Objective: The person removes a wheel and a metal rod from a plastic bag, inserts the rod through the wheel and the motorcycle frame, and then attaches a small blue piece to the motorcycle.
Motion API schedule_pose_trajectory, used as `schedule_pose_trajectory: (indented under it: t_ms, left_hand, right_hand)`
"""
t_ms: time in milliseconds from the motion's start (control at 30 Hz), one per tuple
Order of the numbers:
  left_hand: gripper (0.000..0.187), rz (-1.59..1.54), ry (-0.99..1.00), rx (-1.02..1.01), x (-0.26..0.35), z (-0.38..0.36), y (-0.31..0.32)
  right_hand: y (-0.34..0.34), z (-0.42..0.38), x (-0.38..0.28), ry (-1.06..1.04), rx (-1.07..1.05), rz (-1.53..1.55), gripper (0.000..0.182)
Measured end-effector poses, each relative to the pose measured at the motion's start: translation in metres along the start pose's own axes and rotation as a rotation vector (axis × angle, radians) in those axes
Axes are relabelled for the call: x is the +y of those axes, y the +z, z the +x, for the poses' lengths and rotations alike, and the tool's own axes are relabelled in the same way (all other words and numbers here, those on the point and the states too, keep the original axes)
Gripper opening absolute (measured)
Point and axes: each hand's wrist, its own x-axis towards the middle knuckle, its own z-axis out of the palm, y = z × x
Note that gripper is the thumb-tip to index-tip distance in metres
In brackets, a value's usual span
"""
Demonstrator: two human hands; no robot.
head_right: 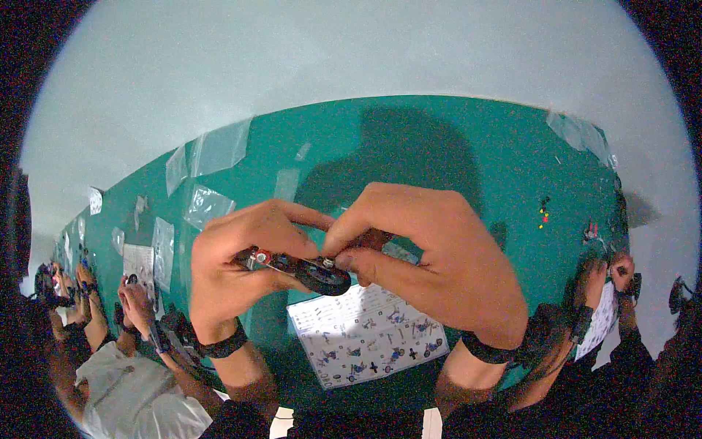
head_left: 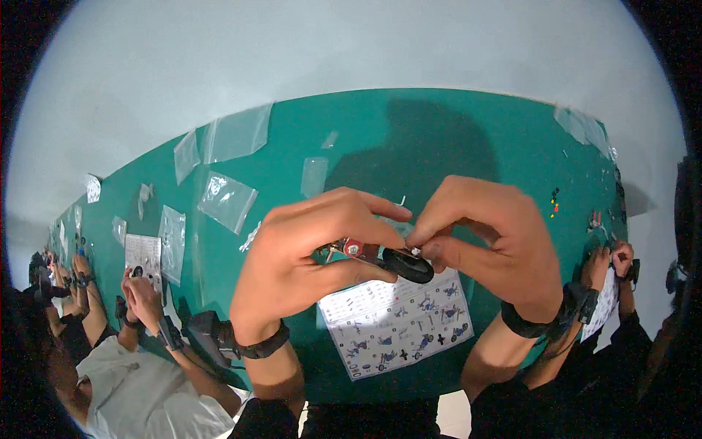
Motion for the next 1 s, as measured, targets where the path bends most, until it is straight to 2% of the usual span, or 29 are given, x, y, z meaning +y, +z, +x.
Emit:
schedule_pose_trajectory:
  t_ms: [133,233,333,433,533,733,833,1000]
  left_hand:
    - [0.03,-0.043,0.002,-0.017,-0.005,-0.002,-0.003]
    - [0.031,-0.049,0.095,-0.048,-0.009,-0.002,-0.007]
    - [0.032,-0.094,0.089,-0.05,-0.004,-0.003,-0.005]
    - [0.036,-0.075,0.081,0.043,-0.006,-0.002,0.0]
    - [0.033,-0.098,0.07,-0.04,-0.003,-0.004,-0.004]
    - [0.031,-0.137,0.016,-0.064,-0.008,-0.006,-0.003]
    - [0.03,-0.149,0.012,-0.108,-0.009,-0.006,-0.004]
    - [0.03,-0.037,-0.054,-0.151,-0.004,-0.005,-0.006]
  right_hand:
    - [-0.001,-0.001,-0.005,-0.006,-0.047,0.007,0.014]
    - [0.006,-0.001,-0.009,0.116,0.063,0.166,0.014]
    - [0.004,0.001,-0.002,-0.071,0.014,0.049,0.019]
    - [0.004,0.002,-0.003,-0.108,0.034,-0.039,0.014]
    - [0.004,0.001,-0.003,-0.103,0.017,-0.054,0.015]
    - [0.001,0.0,-0.006,-0.077,-0.095,-0.135,0.017]
    - [0.005,-0.001,-0.003,-0.143,-0.114,-0.15,0.011]
    - [0.006,-0.001,-0.006,-0.053,-0.183,-0.176,0.008]
